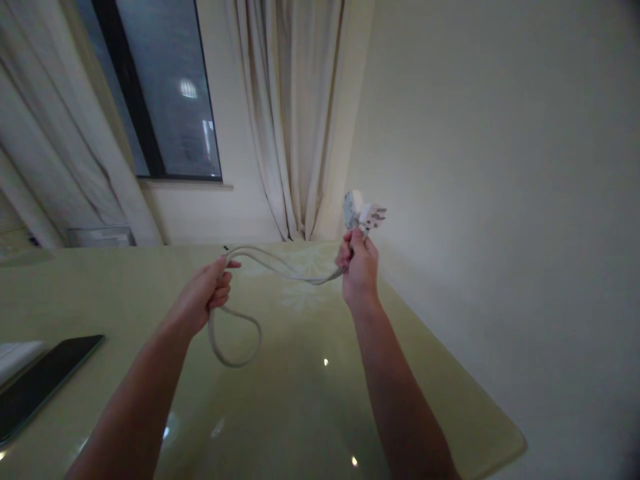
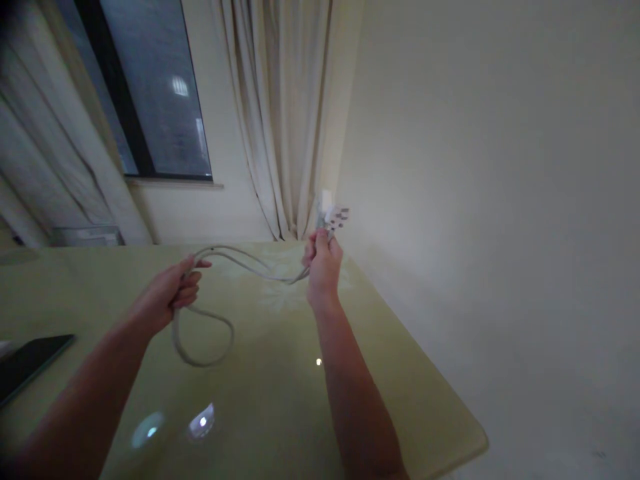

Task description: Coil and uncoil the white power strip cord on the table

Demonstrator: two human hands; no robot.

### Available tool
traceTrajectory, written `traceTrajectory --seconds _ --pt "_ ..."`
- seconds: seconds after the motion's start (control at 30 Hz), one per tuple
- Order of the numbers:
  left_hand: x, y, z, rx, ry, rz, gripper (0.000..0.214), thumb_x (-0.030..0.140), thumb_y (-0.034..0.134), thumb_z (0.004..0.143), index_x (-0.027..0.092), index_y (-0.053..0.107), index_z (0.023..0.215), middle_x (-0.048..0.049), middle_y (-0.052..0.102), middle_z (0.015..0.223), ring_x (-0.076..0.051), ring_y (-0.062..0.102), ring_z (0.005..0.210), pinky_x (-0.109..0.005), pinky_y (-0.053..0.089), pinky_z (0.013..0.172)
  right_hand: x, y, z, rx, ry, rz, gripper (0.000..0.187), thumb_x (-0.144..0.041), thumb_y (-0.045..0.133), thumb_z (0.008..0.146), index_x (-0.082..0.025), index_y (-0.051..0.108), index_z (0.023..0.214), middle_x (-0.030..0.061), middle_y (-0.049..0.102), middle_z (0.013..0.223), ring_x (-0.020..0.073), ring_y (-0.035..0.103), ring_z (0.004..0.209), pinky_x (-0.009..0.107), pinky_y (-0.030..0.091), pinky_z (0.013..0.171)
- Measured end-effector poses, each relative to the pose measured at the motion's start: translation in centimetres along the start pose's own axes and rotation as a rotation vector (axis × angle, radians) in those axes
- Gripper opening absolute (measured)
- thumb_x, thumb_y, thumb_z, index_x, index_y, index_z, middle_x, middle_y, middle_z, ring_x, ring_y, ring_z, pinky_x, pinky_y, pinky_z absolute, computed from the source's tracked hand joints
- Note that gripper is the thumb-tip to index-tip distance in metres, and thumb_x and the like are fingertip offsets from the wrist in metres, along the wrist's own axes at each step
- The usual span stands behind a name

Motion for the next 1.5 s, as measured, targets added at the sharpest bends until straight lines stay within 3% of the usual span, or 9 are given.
traceTrajectory --seconds 0.2,0.5,0.67,0.8,0.87,1.03,1.17,1.33,1.5 --pt "0.1 -5.6 2.7 0.255 0.210 0.977 0.070 0.069 0.026 0.102 0.019 0.071 0.081 -0.0034 0.052 0.058 -0.026 0.060 0.058 -0.034 0.045 0.057 -4.5 -1.7 0.0 0.065 -0.162 -0.048 0.050 -0.058 0.078 0.086 -0.023 0.047 0.069 -0.0128 0.029 0.050 0.0041 0.018 0.041 0.020 0.013 0.039" --pt "-5.2 -7.2 5.1 0.183 0.116 1.254 0.039 0.045 0.047 0.090 0.016 0.072 0.091 -0.0269 0.077 0.103 -0.046 0.072 0.109 -0.058 0.055 0.094 -3.1 2.1 -2.2 -0.171 -0.026 0.008 0.039 -0.053 0.073 0.087 -0.021 0.058 0.070 -0.0114 0.030 0.050 0.0050 0.018 0.042 0.021 0.012 0.039" --pt "-0.2 2.1 0.6 -0.067 0.447 0.687 0.058 0.062 0.047 0.098 0.015 0.074 0.118 -0.0202 0.075 0.129 -0.035 0.070 0.121 -0.051 0.050 0.112 -0.4 4.7 -3.6 -0.343 0.120 -0.037 0.042 -0.059 0.073 0.090 -0.019 0.066 0.079 -0.0101 0.038 0.053 0.0051 0.023 0.043 0.021 0.015 0.041" --pt "1.5 10.9 -5.6 -0.454 0.372 0.101 0.060 0.067 0.052 0.101 0.017 0.070 0.129 -0.0165 0.075 0.128 -0.029 0.073 0.115 -0.047 0.056 0.106 1.4 6.1 -4.9 -0.480 0.140 -0.196 0.045 -0.061 0.066 0.096 -0.018 0.072 0.082 -0.0037 0.054 0.061 0.0087 0.047 0.051 0.022 0.037 0.049" --pt "1.4 12.7 -7.3 -0.462 0.362 0.005 0.056 0.060 0.063 0.099 0.018 0.064 0.136 -0.0162 0.073 0.132 -0.028 0.073 0.114 -0.043 0.060 0.099 2.0 6.3 -5.2 -0.502 0.102 -0.317 0.047 -0.061 0.063 0.098 -0.018 0.074 0.081 0.0002 0.062 0.070 0.0125 0.058 0.063 0.025 0.048 0.061" --pt "1.4 12.9 -7.8 -0.394 0.464 0.049 0.044 0.044 0.063 0.101 0.018 0.059 0.137 -0.0151 0.071 0.132 -0.025 0.070 0.118 -0.041 0.059 0.103 1.7 6.1 -5.1 -0.457 -0.126 -0.606 0.048 -0.058 0.057 0.103 -0.020 0.075 0.079 0.0058 0.068 0.089 0.0180 0.065 0.081 0.033 0.053 0.079" --pt "1.6 11.4 -6.6 -0.303 0.392 0.067 0.040 0.044 0.056 0.102 0.017 0.061 0.130 -0.0128 0.074 0.116 -0.019 0.072 0.085 -0.038 0.065 0.082 0.9 5.5 -4.5 -0.377 -0.215 -0.667 0.048 -0.061 0.056 0.103 -0.021 0.072 0.082 0.0043 0.066 0.084 0.0180 0.065 0.080 0.031 0.051 0.076" --pt "2.5 8.5 -5.3 -0.160 0.362 0.063 0.044 0.045 0.060 0.098 0.018 0.061 0.133 0.0030 0.061 0.079 -0.010 0.046 0.052 -0.023 0.049 0.050 1.5 4.8 -3.8 -0.417 0.148 -0.307 0.052 -0.074 0.057 0.096 -0.023 0.066 0.102 -0.0079 0.051 0.058 0.0087 0.040 0.043 0.021 0.029 0.043" --pt "4.2 6.2 -5.3 -0.097 0.425 -0.012 0.041 0.042 0.061 0.100 0.023 0.064 0.136 0.0064 0.046 0.071 -0.008 0.035 0.051 -0.017 0.032 0.045 0.7 5.5 -4.4 -0.540 0.395 0.004 0.041 -0.062 0.070 0.091 -0.021 0.064 0.093 -0.0135 0.029 0.052 0.0058 0.012 0.044 0.022 0.010 0.043"
Point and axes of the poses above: each hand's wrist, its own z-axis towards the middle knuckle, its own y-axis out of the palm, x = y × z, the point moved 7 cm from there along z, towards the middle knuckle
